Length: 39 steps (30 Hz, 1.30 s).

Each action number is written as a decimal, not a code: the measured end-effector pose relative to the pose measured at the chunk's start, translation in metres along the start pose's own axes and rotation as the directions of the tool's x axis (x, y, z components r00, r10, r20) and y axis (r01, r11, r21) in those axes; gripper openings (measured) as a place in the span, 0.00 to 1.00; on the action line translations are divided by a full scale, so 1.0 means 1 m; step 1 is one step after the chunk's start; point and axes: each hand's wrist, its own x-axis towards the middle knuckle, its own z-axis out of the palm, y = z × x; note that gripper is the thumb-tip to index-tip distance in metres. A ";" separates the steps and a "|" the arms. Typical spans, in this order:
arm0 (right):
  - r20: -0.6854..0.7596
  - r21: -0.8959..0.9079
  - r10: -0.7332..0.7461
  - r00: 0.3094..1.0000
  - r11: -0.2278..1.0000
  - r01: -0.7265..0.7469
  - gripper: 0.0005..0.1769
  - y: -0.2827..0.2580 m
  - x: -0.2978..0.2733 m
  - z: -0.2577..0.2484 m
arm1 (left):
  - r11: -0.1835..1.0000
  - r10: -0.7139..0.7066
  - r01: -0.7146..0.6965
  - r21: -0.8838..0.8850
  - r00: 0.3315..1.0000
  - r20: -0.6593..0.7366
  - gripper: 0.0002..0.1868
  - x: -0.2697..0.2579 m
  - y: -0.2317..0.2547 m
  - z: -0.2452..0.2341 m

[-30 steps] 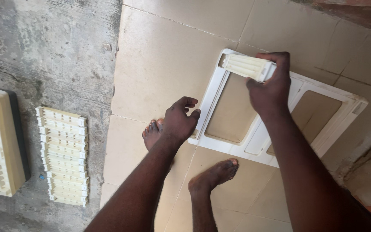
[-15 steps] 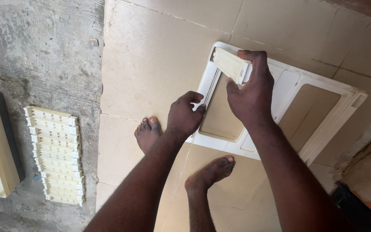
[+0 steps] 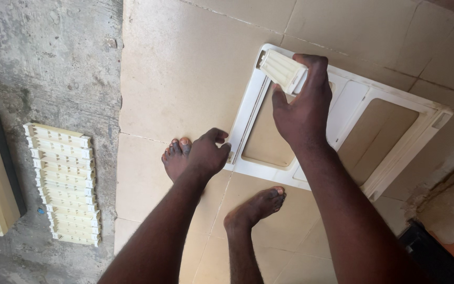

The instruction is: The person assembles a white plastic frame by inserting multiple small plastic strips into designated slots on a larger frame. They repeatedly pick up strips from a pile on the floor and fit them into the frame, adjusting the frame's position as needed.

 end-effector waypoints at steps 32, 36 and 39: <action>0.040 -0.039 -0.014 0.999 0.999 0.015 0.34 0.001 0.013 0.026 | 0.965 0.030 -0.031 -0.262 1.000 -0.005 0.18 0.010 0.064 0.007; 0.036 -0.046 -0.026 0.999 0.999 0.028 0.34 0.002 0.015 0.035 | 0.952 0.042 -0.052 -0.302 0.998 -0.037 0.16 0.015 0.071 0.005; 0.015 -0.060 -0.073 0.997 0.996 0.073 0.35 0.003 0.013 0.041 | 0.894 0.000 -0.028 -0.447 0.998 -0.062 0.15 0.021 0.080 0.003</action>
